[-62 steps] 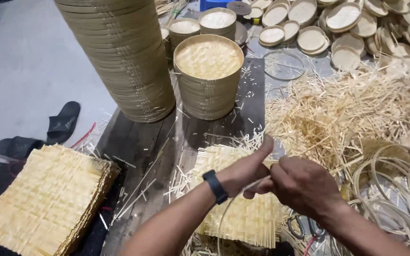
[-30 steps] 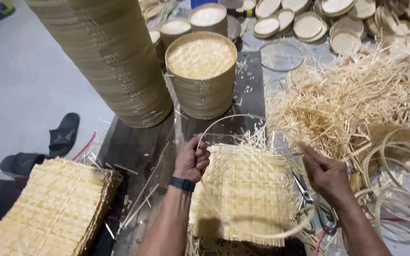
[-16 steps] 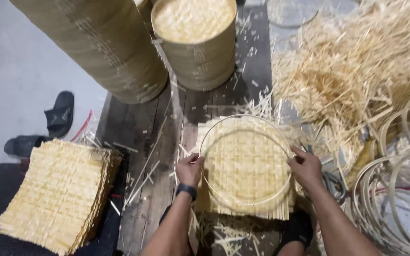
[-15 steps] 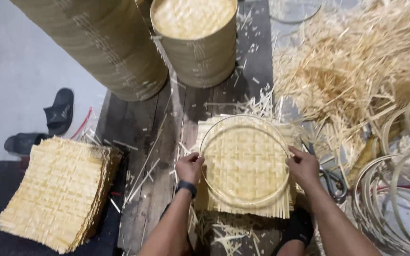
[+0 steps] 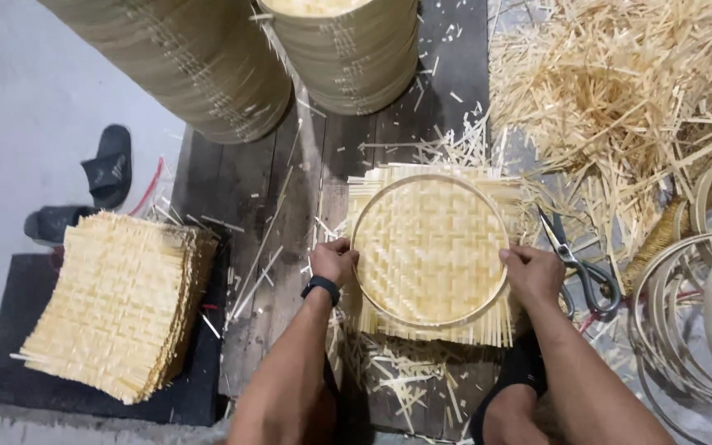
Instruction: The recorder is weaving a round basket using thin strips of bamboo or straw over a wooden mold.
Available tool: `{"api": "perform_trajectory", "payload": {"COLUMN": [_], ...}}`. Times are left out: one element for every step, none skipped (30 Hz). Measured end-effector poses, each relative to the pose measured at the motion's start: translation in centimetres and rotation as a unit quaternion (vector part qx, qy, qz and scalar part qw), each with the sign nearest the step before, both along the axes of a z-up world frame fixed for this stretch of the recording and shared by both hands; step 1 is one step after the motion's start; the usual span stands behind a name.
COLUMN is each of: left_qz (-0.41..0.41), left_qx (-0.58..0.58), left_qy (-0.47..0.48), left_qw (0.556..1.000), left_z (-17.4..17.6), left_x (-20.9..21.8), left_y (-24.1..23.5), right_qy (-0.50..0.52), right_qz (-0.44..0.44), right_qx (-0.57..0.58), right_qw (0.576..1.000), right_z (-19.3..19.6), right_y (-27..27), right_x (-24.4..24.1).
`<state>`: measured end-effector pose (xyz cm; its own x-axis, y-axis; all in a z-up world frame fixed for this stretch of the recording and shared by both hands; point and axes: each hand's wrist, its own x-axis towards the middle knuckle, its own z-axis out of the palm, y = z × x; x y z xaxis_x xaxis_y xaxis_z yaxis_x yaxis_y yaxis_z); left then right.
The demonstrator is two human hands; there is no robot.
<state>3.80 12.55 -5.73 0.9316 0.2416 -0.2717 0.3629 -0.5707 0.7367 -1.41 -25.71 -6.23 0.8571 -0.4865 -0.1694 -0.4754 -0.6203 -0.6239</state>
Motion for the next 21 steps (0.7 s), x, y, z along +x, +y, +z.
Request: {"api": "perform_trajectory", "payload": {"left_qz": [-0.003,0.006,0.016,0.014,0.045,0.075,0.072,0.079,0.087,0.085,0.089,0.088,0.083,0.092,0.1,0.097,0.082,0.07,0.071,0.065,0.058], "left_qx": [0.002,-0.041,-0.084,-0.084,-0.142,-0.201,-0.202,-0.201,-0.201,-0.204,-0.259,-0.314,-0.317,-0.334,-0.349,-0.35,-0.309,-0.271,-0.274,-0.272,-0.271], "left_qy": [-0.003,0.024,0.052,0.055,0.073,0.09,0.092,0.094,0.097,0.093,0.103,0.108,0.101,0.125,0.148,0.149,0.153,0.16,0.163,0.157,0.15], "left_qw": [1.0,0.999,0.995,0.995,0.986,0.973,0.972,0.972,0.971,0.971,0.956,0.939,0.939,0.93,0.92,0.92,0.935,0.947,0.945,0.947,0.949], "left_z": [0.1,0.1,0.0,-1.0,-1.9,-2.8,-3.3,-3.8,-4.2,-7.3,-10.4,-13.5,-12.4,-11.4,-10.5,-9.2,-8.0,-7.0,-7.8,-8.4,-8.9], "left_x": [0.5,0.3,0.3,0.4,0.6,1.1,1.0,1.5,2.0,1.9,2.0,2.8,3.5,3.1,2.8,2.9,3.0,2.5,2.1,2.1,2.1], "left_y": [0.1,0.2,0.3,0.5,0.8,0.9,1.2,1.2,1.3,2.3,3.2,3.9,3.7,3.5,3.4,3.4,3.4,3.2,3.2,3.4,3.5], "right_qy": [-0.003,-0.019,-0.034,-0.031,-0.034,-0.039,-0.038,-0.032,-0.027,-0.031,-0.031,-0.035,-0.044,-0.018,0.007,0.007,0.01,0.016,0.02,0.013,0.007], "right_qz": [-0.003,-0.001,0.001,-0.001,0.001,0.002,-0.001,-0.001,-0.002,-0.002,-0.005,-0.009,-0.01,-0.011,-0.011,-0.014,-0.014,-0.01,-0.009,-0.009,-0.009], "right_qx": [0.002,-0.002,-0.006,-0.007,0.0,0.005,0.003,0.009,0.015,0.012,0.026,0.041,0.038,0.017,-0.004,-0.005,0.04,0.081,0.078,0.105,0.131], "right_qw": [1.0,1.0,0.999,0.999,0.999,0.999,0.999,0.999,1.0,0.999,0.999,0.999,0.998,1.0,1.0,1.0,0.999,0.997,0.997,0.994,0.991], "right_z": [-0.2,-0.6,-0.9,-1.1,-1.2,-1.2,-1.5,-1.8,-1.9,-2.0,-2.2,-2.4,-2.4,-2.6,-2.8,-3.6,-4.4,-5.1,-5.2,-5.3,-5.4], "right_y": [0.0,-0.2,-0.2,-0.2,-0.2,-0.3,-0.4,-0.7,-0.9,-0.9,-0.8,-1.0,-1.1,-1.2,-1.3,-1.7,-2.1,-2.8,-3.0,-3.1,-3.3], "right_x": [0.3,-0.1,-0.4,-0.5,-0.6,-0.4,-0.6,-0.2,0.2,0.0,-0.2,0.2,0.7,0.6,0.5,0.5,0.6,0.3,-0.1,-0.1,-0.1]}}
